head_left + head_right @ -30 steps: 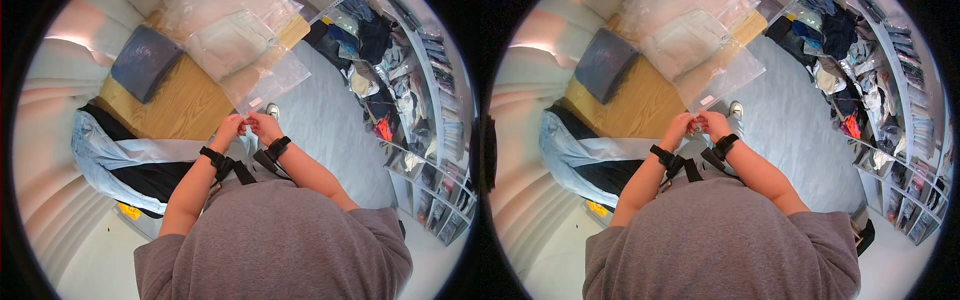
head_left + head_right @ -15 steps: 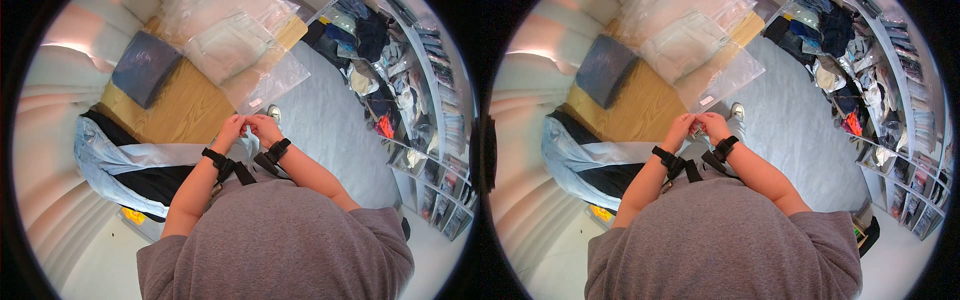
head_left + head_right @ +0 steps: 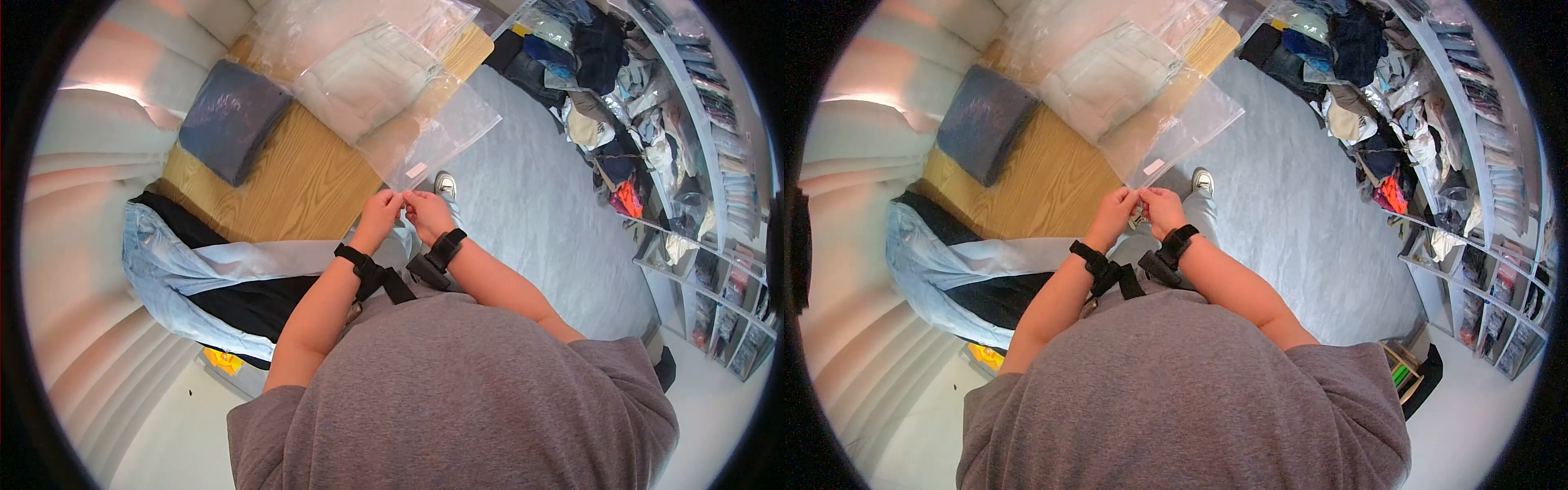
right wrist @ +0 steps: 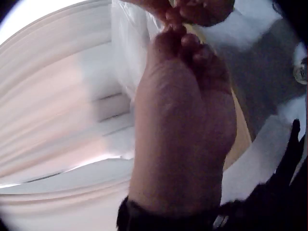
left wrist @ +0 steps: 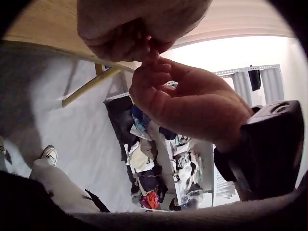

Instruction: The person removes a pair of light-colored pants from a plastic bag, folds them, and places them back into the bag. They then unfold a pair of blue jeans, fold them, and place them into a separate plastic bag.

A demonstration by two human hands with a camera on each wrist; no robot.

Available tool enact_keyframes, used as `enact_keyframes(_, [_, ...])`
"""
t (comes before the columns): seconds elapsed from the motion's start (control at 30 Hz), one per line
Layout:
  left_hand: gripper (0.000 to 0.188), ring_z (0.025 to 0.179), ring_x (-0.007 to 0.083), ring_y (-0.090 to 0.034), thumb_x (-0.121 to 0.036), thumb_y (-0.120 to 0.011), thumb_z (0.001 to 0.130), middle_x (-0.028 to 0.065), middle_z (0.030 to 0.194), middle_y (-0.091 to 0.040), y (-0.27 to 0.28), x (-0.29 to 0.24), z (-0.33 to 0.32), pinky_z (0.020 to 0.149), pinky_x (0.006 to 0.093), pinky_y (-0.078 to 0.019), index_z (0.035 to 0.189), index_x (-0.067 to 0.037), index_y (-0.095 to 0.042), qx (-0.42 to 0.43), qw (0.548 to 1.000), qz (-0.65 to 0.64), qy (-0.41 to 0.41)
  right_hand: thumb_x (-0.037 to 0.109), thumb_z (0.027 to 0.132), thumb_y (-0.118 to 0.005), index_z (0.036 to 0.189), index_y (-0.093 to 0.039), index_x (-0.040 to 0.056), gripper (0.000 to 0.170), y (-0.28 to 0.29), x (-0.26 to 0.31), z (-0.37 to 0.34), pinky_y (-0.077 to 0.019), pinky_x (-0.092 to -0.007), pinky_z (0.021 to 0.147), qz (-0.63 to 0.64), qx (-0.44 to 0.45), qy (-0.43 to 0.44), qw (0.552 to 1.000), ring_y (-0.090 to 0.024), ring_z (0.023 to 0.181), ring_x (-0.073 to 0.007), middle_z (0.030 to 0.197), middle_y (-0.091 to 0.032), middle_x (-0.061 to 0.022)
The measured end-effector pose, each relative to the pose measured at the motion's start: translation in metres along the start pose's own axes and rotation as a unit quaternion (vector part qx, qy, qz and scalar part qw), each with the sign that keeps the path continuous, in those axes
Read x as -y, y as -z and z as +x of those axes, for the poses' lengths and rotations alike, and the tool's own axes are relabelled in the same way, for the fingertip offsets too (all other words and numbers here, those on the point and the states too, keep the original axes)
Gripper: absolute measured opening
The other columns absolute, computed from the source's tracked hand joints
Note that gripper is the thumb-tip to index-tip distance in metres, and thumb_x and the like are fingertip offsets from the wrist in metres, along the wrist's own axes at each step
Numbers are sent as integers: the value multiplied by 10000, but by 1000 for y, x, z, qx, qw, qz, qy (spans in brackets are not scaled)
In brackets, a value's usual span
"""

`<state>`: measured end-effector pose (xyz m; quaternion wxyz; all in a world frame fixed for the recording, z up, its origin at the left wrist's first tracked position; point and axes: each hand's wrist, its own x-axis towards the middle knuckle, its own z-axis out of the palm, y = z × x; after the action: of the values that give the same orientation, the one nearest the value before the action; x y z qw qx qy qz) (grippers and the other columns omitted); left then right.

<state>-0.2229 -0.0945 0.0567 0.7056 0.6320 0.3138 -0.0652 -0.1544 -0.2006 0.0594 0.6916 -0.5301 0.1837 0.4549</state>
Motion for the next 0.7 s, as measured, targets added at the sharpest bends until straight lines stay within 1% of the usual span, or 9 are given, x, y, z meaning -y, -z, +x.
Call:
enact_keyframes(0.1, [259,575,74,-406,-236,-480,923,-21,630,-461,1,-6,-4,524,229,-333,731,-64,-512,21,999,-33,16,217,892,-537,759,-555,61,205,1,17,1,-357,-223,484,7,47,-48,998,-440,536,-87,645,-509,6])
enact_keyframes(0.17, [259,555,80,-409,-235,-477,916,-17,611,-462,2,-5,-4,512,236,-337,725,-62,-503,28,998,-47,30,256,893,-516,686,-499,95,263,0,32,-1,-332,-235,452,-2,43,-190,981,-425,508,-91,605,-468,14])
enact_keyframes(0.2, [259,534,85,-412,-235,-475,909,-13,592,-463,2,-6,-4,500,243,-341,719,-60,-494,35,997,-61,42,256,893,-516,686,-499,95,263,5,31,2,-332,-235,452,-2,43,-190,981,-425,508,-91,605,-468,14])
enact_keyframes(0.27, [245,543,72,-395,-241,-464,921,-28,609,-448,3,-7,-5,505,227,-326,740,-80,-495,49,993,-94,45,261,894,-504,639,-442,112,302,11,28,9,-305,-239,430,-36,168,-205,964,-396,479,-92,571,-427,25])
enact_keyframes(0.33, [231,552,58,-377,-247,-453,934,-43,627,-432,5,-11,-6,510,211,-312,762,-99,-497,63,989,-127,49,249,894,-495,639,-447,106,296,9,29,8,-298,-237,429,-45,186,-175,966,-384,473,-92,564,-418,27])
enact_keyframes(0.4, [222,541,59,-372,-245,-463,927,-46,619,-424,10,-13,-5,499,206,-301,754,-108,-484,85,971,-212,70,237,895,-487,640,-451,100,291,3,30,7,-291,-236,428,-53,205,-146,966,-372,467,-92,556,-409,30])
enact_keyframes(0.47, [218,527,63,-367,-243,-469,922,-47,610,-418,6,-14,-2,491,206,-297,750,-110,-481,64,964,-248,69,211,892,-483,644,-452,91,277,-6,29,3,-282,-232,432,-65,158,-71,983,-347,464,-92,560,-406,26])
enact_keyframes(0.6, [218,485,71,-353,-234,-486,909,-47,583,-396,-3,-29,-7,465,205,-288,728,-114,-465,3,954,-289,78,197,888,-489,654,-457,85,262,-9,22,10,-283,-232,436,5,126,-80,989,-357,466,-95,568,-419,14])
enact_keyframes(0.7, [237,469,71,-333,-216,-492,899,-49,558,-371,0,-11,-3,449,217,-270,689,-115,-450,14,952,-299,60,202,886,-500,665,-457,85,254,-3,24,11,-285,-234,434,-2,114,-83,990,-368,467,-100,576,-430,4])
